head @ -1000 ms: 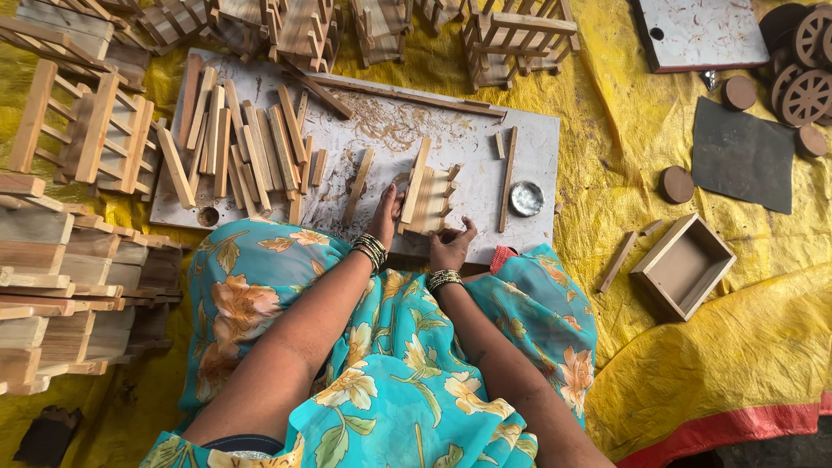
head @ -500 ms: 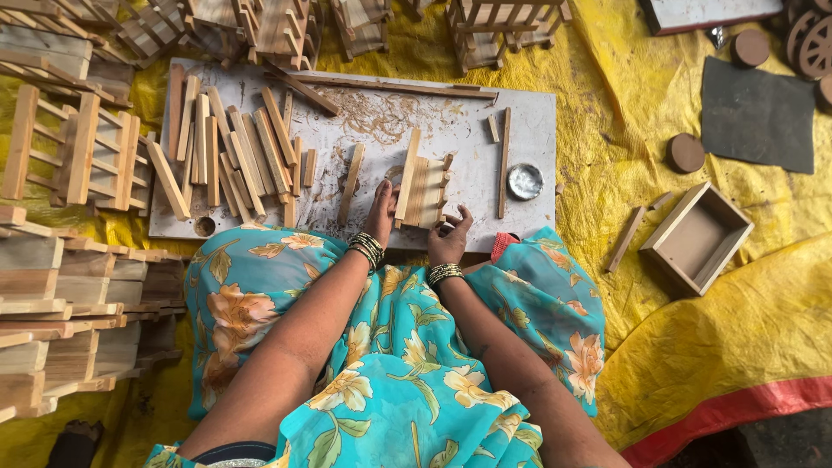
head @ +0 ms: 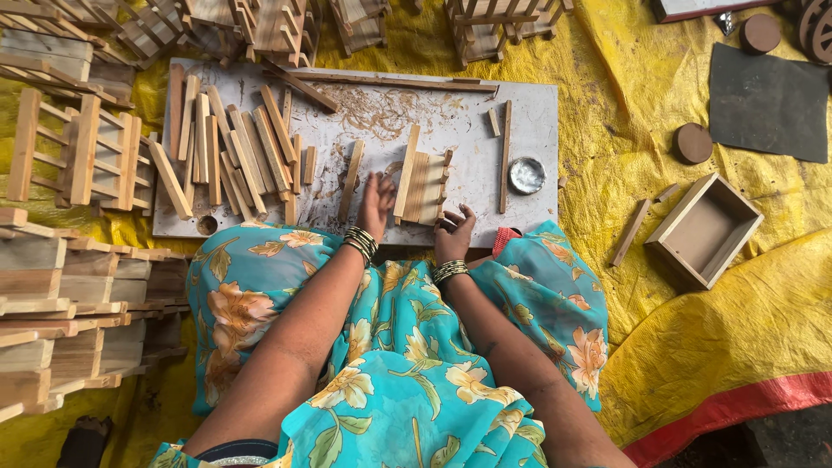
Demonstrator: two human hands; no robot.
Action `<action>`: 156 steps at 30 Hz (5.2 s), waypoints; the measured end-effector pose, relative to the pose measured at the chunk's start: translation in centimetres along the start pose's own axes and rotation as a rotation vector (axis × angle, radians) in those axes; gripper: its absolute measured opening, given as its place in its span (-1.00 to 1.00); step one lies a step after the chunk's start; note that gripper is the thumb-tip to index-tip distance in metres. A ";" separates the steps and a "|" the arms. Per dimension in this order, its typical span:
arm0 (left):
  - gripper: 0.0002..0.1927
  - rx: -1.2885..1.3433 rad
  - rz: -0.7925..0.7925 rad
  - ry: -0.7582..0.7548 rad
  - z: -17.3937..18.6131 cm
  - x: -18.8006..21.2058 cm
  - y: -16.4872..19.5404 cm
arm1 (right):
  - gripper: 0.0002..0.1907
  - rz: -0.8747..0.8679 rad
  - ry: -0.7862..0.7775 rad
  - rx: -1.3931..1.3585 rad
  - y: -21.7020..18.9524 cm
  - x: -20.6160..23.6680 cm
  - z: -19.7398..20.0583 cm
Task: The person sits on the ground and assembles small wooden furniture pieces, fitting wooden sticks and slats into a slotted frame by hand, dipping parts into a small dish of glue, and pressing joints together. Finished assemblies are set aside with a pile of completed pieces nearby.
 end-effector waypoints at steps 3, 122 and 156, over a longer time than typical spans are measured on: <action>-0.04 0.068 -0.036 0.012 0.5 0.3 1.7 | -0.31 -0.045 0.045 -0.032 0.2 0.1 0.9; -0.38 -0.285 0.059 0.050 9.3 -1.9 1.9 | -0.09 0.757 -0.084 0.922 -6.5 -8.4 -0.9; -0.46 -0.393 -0.006 0.001 8.7 -2.2 2.1 | -0.24 0.891 0.057 1.048 -7.0 -7.3 -0.4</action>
Point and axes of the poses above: each hand's wrist, its own x-axis away from the middle knuckle, its own z-axis out of the back of the hand, y = z × x, the point moved 10 cm from there along -x, towards the middle knuckle, and after that the axes turned 15 degrees about x, right-handed, at the moved point
